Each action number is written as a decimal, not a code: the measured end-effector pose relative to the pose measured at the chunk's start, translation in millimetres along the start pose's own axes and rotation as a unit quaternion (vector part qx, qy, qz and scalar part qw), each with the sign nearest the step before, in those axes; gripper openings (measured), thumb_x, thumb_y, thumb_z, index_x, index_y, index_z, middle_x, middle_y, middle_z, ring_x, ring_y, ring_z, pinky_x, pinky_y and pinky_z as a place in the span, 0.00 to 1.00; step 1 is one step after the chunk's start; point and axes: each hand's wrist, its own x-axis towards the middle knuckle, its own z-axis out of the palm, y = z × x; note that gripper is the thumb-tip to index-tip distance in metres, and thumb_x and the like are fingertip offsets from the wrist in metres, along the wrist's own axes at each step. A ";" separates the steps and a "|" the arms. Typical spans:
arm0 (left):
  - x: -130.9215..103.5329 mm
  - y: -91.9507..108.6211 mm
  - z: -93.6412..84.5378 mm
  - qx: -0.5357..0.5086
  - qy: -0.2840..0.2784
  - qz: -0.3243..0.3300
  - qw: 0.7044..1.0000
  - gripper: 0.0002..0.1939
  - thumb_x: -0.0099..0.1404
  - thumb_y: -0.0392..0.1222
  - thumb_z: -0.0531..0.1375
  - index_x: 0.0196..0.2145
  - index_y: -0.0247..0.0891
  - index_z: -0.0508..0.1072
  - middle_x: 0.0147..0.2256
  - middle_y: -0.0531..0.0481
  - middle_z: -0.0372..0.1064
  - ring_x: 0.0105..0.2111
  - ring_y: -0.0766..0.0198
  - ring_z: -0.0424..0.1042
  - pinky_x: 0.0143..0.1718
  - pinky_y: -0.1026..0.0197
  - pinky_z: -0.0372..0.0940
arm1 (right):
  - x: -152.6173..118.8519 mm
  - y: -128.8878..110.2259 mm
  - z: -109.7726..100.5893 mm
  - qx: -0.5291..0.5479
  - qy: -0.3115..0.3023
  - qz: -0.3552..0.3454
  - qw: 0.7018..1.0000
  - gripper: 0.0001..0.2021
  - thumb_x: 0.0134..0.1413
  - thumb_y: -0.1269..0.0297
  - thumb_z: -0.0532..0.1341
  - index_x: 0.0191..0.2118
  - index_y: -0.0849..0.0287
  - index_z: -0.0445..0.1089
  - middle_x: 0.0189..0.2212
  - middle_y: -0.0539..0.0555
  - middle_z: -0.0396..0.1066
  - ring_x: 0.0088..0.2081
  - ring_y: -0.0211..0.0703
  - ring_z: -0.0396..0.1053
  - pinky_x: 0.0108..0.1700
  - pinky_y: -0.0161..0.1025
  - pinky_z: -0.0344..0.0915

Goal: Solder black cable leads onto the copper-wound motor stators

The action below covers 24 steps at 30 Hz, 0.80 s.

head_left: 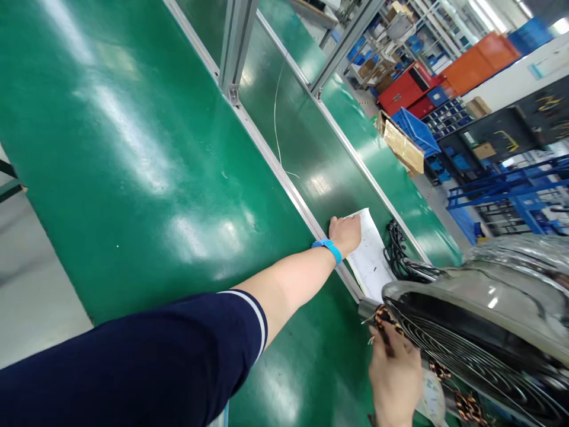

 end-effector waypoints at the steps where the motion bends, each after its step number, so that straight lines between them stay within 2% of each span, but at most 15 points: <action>1: -1.6 0.8 -3.6 0.000 -0.003 0.003 1.000 0.18 0.67 0.30 0.45 0.51 0.33 0.66 0.47 0.41 0.72 0.48 0.57 0.70 0.51 0.51 0.59 | -15.8 -2.3 -5.5 0.015 0.006 -0.018 1.000 0.30 0.60 0.43 0.45 0.45 0.64 0.73 0.39 0.67 0.71 0.41 0.61 0.70 0.36 0.49 0.66; 3: -6.1 2.6 -12.0 0.004 -0.011 0.012 1.000 0.18 0.68 0.31 0.47 0.53 0.32 0.65 0.48 0.41 0.71 0.48 0.57 0.70 0.50 0.52 0.61 | -45.6 -3.4 -12.5 0.037 -0.007 -0.030 0.999 0.32 0.61 0.40 0.44 0.44 0.62 0.73 0.41 0.66 0.69 0.43 0.60 0.70 0.37 0.49 0.67; 5: -11.3 3.7 -21.9 0.012 -0.022 0.021 0.999 0.17 0.69 0.36 0.50 0.55 0.32 0.64 0.48 0.41 0.70 0.48 0.57 0.70 0.50 0.51 0.63 | -70.6 -0.2 -14.4 0.062 -0.052 -0.034 0.996 0.29 0.61 0.40 0.45 0.44 0.56 0.74 0.40 0.63 0.69 0.42 0.56 0.71 0.37 0.46 0.68; 8: -18.5 2.9 -40.4 0.036 -0.037 0.030 0.998 0.18 0.69 0.43 0.54 0.53 0.34 0.66 0.47 0.43 0.69 0.47 0.58 0.70 0.49 0.48 0.66 | -95.8 2.1 -11.3 0.096 -0.095 -0.038 0.990 0.25 0.61 0.41 0.47 0.46 0.49 0.73 0.44 0.60 0.67 0.42 0.53 0.71 0.34 0.43 0.69; 13: -30.7 -9.3 -82.3 0.083 -0.041 0.025 0.995 0.17 0.67 0.46 0.57 0.51 0.35 0.68 0.48 0.44 0.68 0.45 0.59 0.70 0.46 0.51 0.69 | -109.7 -18.1 -6.5 0.132 -0.050 0.023 0.990 0.28 0.61 0.39 0.43 0.49 0.51 0.70 0.47 0.61 0.63 0.47 0.57 0.68 0.34 0.44 0.68; 17: -44.5 -35.4 -121.7 0.108 -0.031 0.004 0.994 0.16 0.68 0.45 0.56 0.50 0.35 0.68 0.47 0.43 0.68 0.44 0.60 0.70 0.45 0.52 0.69 | -112.0 -27.3 -3.9 0.158 -0.046 0.030 0.986 0.29 0.61 0.41 0.43 0.53 0.53 0.67 0.49 0.64 0.60 0.49 0.60 0.66 0.37 0.48 0.68; 21: -63.1 -73.1 -167.7 0.126 -0.017 -0.009 0.992 0.14 0.64 0.34 0.55 0.47 0.36 0.70 0.47 0.44 0.71 0.46 0.58 0.70 0.45 0.58 0.65 | -115.8 -22.2 1.3 0.178 -0.059 0.025 0.982 0.28 0.61 0.42 0.45 0.55 0.53 0.66 0.51 0.65 0.57 0.48 0.60 0.67 0.33 0.47 0.68; 24: -85.3 -104.1 -208.7 0.145 0.005 -0.020 0.989 0.16 0.60 0.31 0.54 0.45 0.37 0.72 0.47 0.46 0.72 0.46 0.59 0.69 0.44 0.63 0.63 | -117.0 -14.6 6.2 0.180 -0.057 0.024 0.982 0.26 0.60 0.43 0.46 0.55 0.51 0.65 0.52 0.64 0.57 0.51 0.62 0.65 0.32 0.46 0.69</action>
